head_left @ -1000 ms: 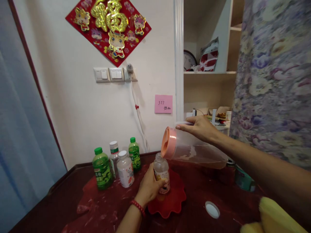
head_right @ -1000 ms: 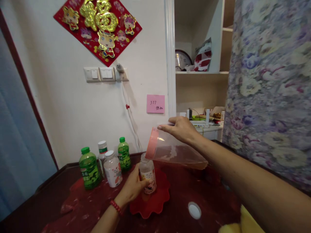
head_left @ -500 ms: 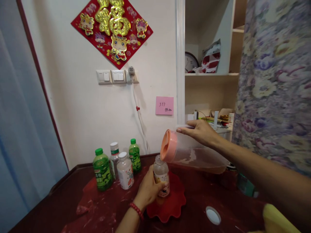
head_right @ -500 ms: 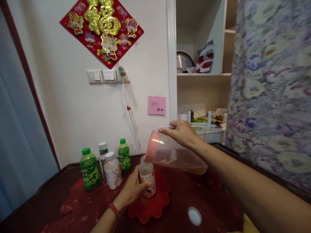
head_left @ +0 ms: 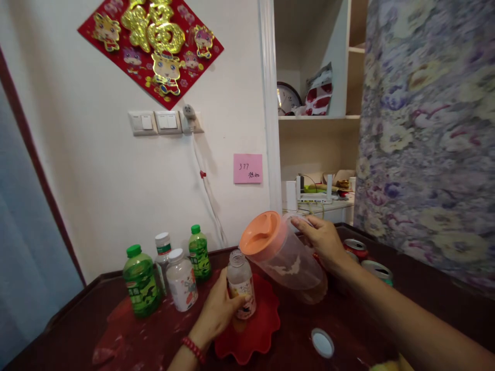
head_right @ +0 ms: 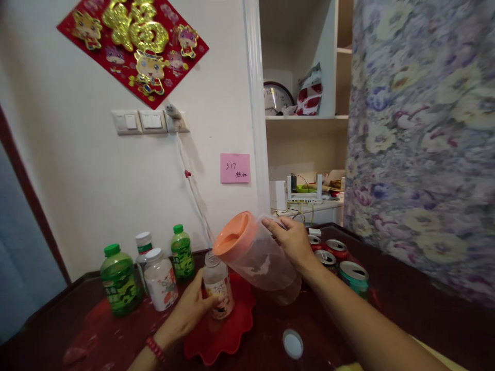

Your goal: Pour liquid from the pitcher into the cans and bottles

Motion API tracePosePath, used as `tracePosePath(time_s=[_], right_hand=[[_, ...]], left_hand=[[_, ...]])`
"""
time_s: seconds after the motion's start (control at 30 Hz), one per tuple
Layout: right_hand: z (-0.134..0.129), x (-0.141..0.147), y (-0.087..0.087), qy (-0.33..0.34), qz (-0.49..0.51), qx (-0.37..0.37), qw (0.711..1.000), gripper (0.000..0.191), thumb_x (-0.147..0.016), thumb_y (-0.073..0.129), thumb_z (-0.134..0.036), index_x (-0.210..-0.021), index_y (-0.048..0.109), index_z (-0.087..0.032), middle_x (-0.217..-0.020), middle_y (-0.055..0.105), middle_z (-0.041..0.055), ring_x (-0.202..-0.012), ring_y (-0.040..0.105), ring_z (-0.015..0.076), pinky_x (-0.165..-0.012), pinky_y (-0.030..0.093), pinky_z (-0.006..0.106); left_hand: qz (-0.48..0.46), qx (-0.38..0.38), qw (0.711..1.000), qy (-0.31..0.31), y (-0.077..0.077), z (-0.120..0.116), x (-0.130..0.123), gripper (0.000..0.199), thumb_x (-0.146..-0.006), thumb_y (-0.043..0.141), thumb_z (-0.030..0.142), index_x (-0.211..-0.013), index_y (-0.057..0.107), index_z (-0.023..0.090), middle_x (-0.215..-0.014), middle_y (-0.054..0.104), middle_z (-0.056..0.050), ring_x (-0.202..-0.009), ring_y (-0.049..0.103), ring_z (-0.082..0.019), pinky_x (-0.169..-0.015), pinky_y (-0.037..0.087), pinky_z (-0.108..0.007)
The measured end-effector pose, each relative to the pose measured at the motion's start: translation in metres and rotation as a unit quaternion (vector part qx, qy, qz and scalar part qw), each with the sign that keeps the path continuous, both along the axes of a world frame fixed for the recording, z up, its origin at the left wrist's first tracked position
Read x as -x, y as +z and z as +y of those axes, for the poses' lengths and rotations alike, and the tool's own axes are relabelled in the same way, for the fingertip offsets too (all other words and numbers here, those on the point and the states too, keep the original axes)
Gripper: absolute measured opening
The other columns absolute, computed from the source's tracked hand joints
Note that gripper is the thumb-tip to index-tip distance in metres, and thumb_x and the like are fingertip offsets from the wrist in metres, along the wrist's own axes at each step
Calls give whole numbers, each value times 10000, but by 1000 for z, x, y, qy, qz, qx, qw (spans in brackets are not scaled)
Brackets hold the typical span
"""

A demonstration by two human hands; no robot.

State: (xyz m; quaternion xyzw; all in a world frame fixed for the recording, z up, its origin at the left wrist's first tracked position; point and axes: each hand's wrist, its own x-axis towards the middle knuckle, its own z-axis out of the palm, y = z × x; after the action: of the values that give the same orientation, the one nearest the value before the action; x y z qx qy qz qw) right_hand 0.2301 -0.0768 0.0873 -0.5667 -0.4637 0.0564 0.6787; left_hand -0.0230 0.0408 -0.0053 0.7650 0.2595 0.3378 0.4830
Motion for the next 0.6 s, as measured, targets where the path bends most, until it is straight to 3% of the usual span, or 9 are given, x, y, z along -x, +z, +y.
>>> tracePosePath(time_s=[0.37, 0.6], right_hand=[[-10, -26, -76, -20, 145, -84, 986, 624, -791, 767, -698, -604, 431, -207, -546, 367, -58, -505, 334, 114, -466, 265, 232], [-16, -30, -93, -17, 204, -88, 975, 643, -768, 711, -769, -614, 384, -238, -534, 276, -77, -477, 287, 117, -468, 333, 257]], left_hand=[[33, 1, 999, 28, 6, -1, -2, 673, -669, 737, 306, -1283, 513, 146, -1317, 653, -168, -1230, 600, -343, -1124, 409, -470], [33, -17, 998, 44, 4, 1, -2, 672, -671, 754, 345, -1295, 569, 179, -1279, 695, -133, -1231, 613, -352, -1112, 442, -474]])
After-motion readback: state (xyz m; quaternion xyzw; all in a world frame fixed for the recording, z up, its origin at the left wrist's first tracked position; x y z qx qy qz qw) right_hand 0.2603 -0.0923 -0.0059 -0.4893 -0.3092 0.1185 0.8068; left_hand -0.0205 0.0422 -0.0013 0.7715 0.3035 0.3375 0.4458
